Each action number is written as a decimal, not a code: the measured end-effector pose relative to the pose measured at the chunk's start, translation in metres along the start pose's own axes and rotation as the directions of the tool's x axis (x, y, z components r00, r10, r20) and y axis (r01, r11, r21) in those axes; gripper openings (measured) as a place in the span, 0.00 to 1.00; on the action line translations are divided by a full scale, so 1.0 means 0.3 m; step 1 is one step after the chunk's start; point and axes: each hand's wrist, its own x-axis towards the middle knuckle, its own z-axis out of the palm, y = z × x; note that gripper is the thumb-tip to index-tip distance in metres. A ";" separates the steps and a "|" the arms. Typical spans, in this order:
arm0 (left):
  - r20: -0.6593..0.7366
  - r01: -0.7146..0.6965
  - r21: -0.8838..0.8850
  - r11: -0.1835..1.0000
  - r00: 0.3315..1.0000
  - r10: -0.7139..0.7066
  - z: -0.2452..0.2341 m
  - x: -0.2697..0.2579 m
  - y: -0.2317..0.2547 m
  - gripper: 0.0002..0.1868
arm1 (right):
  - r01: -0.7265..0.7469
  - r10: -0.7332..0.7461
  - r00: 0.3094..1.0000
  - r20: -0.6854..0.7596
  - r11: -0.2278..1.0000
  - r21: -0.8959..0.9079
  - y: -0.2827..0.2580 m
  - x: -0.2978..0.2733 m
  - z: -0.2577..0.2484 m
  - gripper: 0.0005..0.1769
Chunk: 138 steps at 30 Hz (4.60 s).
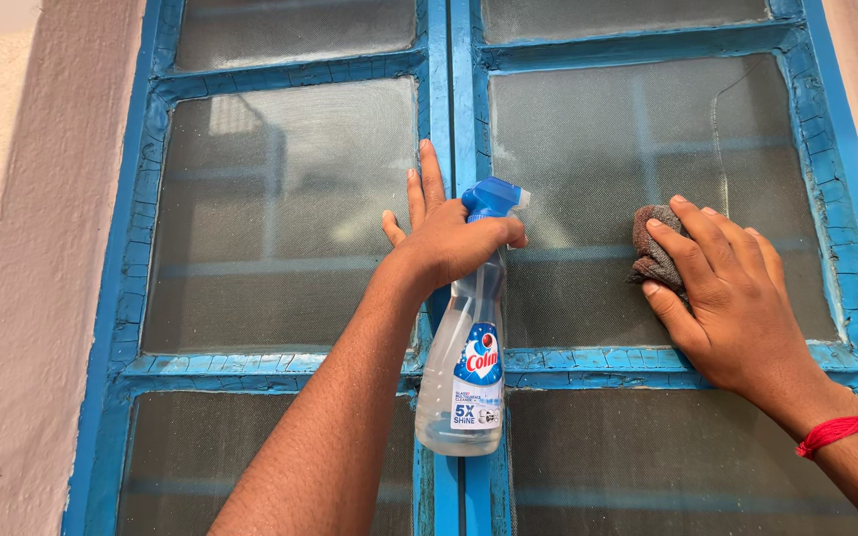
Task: The person cleans a window. They spray a liquid onto the glass from a blue bottle and wipe the panes using a cloth, reaching across different sections of the frame.
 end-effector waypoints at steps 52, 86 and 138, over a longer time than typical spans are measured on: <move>-0.024 -0.016 0.058 0.998 1.000 0.017 0.011 0.008 -0.013 0.37 | 0.045 -0.049 0.998 0.040 0.995 0.089 0.030 -0.013 -0.018 0.33; 0.003 0.059 0.089 0.994 0.998 -0.060 -0.001 0.008 -0.002 0.40 | 0.176 -0.178 0.981 0.074 0.984 0.023 0.171 0.111 -0.053 0.35; 0.018 0.007 0.100 0.995 1.000 -0.008 0.015 0.007 -0.005 0.39 | 0.012 -0.012 0.998 -0.061 1.000 -0.009 0.098 0.192 0.057 0.32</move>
